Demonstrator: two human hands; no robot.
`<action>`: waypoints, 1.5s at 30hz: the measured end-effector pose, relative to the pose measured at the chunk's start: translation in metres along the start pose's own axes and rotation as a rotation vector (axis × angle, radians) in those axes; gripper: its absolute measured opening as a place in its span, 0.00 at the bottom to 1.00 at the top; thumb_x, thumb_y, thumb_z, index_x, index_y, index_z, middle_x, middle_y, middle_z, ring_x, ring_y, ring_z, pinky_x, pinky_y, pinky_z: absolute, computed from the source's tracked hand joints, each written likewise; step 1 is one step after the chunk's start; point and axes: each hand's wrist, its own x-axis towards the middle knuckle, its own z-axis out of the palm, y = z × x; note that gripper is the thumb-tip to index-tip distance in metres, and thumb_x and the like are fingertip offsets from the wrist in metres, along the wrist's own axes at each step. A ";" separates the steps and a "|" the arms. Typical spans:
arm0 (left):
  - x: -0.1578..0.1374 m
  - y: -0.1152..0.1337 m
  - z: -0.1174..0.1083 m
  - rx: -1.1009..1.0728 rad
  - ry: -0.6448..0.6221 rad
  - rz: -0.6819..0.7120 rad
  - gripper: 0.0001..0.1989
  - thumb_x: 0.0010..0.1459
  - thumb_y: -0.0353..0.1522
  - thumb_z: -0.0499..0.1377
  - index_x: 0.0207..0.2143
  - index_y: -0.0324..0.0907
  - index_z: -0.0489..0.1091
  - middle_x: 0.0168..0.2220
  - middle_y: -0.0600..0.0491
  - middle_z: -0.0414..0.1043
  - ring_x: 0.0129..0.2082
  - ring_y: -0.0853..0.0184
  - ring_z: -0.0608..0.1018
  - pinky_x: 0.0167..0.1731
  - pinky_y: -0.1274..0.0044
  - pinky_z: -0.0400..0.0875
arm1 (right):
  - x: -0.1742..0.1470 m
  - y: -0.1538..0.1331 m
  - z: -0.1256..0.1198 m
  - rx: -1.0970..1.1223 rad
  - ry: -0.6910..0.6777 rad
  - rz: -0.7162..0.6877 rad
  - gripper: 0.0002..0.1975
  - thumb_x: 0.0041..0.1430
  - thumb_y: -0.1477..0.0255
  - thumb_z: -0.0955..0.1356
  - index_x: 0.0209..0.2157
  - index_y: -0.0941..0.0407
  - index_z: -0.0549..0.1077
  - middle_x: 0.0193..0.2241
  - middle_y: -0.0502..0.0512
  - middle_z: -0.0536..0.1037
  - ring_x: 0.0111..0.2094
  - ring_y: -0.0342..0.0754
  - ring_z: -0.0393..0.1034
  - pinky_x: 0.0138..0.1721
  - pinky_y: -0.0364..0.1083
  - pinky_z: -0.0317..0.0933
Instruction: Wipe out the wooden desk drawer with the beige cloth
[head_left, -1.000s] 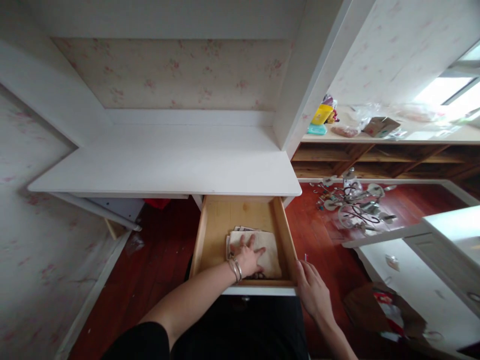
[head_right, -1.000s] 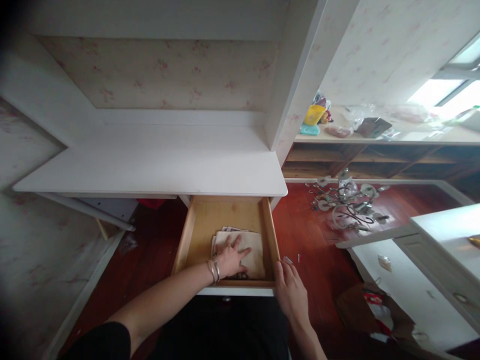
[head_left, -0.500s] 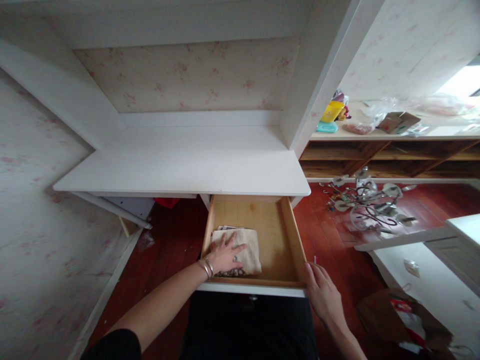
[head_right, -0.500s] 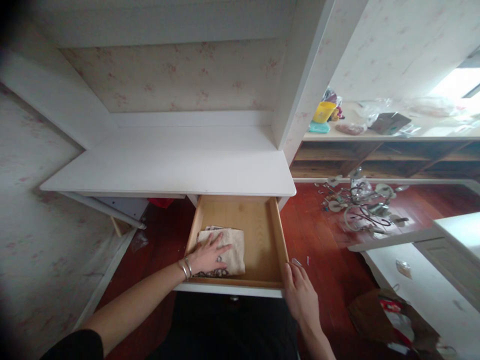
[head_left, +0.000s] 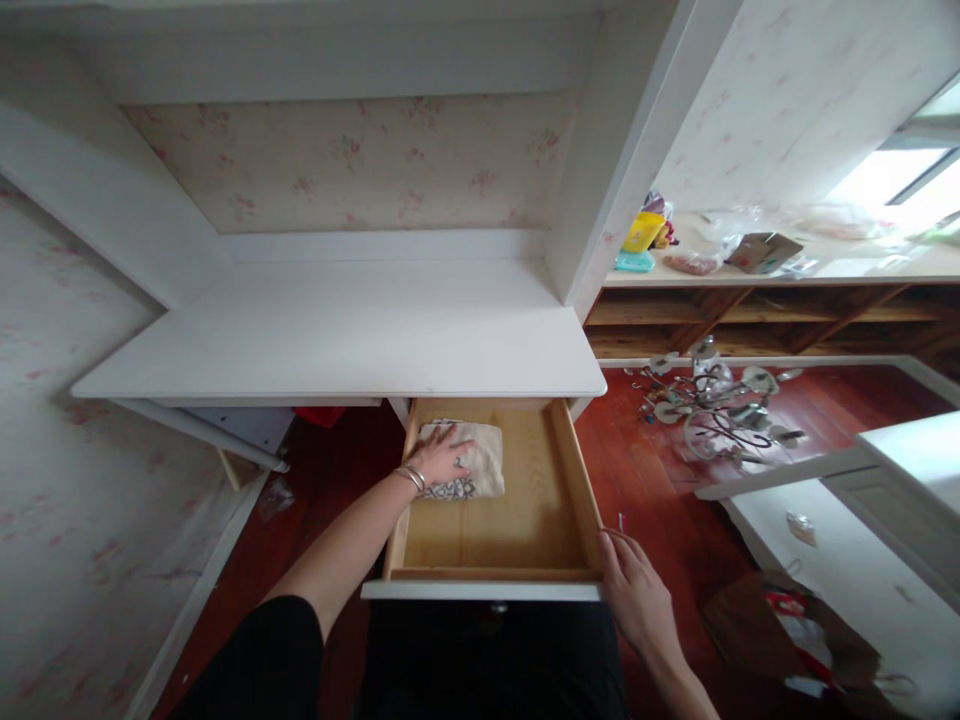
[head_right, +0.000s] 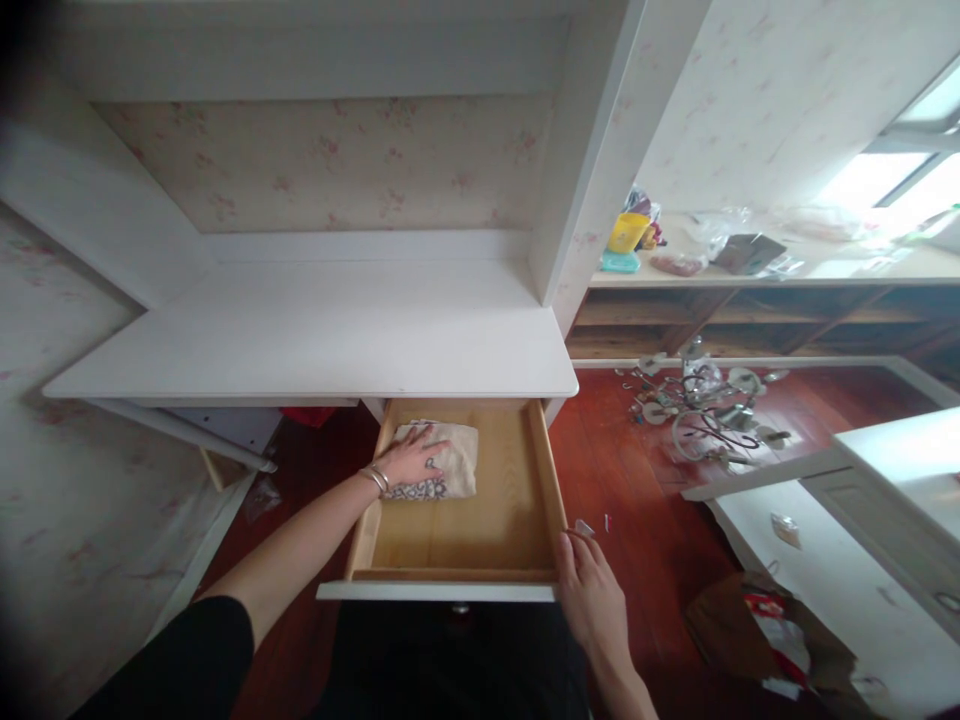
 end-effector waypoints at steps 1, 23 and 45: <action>0.006 -0.002 -0.002 0.001 -0.001 -0.006 0.37 0.54 0.54 0.55 0.64 0.66 0.47 0.70 0.53 0.33 0.67 0.40 0.42 0.56 0.44 0.49 | 0.000 0.000 0.000 0.005 0.001 0.001 0.28 0.62 0.52 0.53 0.45 0.53 0.73 0.53 0.56 0.72 0.55 0.54 0.65 0.56 0.53 0.57; 0.016 0.032 0.005 -0.065 0.182 -0.154 0.31 0.59 0.51 0.50 0.63 0.56 0.53 0.69 0.49 0.40 0.62 0.35 0.46 0.50 0.45 0.56 | 0.003 -0.001 0.000 -0.051 -0.003 -0.015 0.27 0.63 0.52 0.53 0.45 0.53 0.73 0.52 0.55 0.72 0.53 0.53 0.67 0.52 0.51 0.61; 0.090 0.147 0.003 -0.113 0.185 -0.044 0.28 0.57 0.47 0.51 0.61 0.61 0.57 0.69 0.55 0.39 0.61 0.31 0.43 0.45 0.36 0.52 | 0.005 -0.013 -0.006 -0.036 -0.025 0.032 0.26 0.64 0.52 0.52 0.40 0.50 0.75 0.51 0.54 0.72 0.50 0.53 0.69 0.48 0.51 0.62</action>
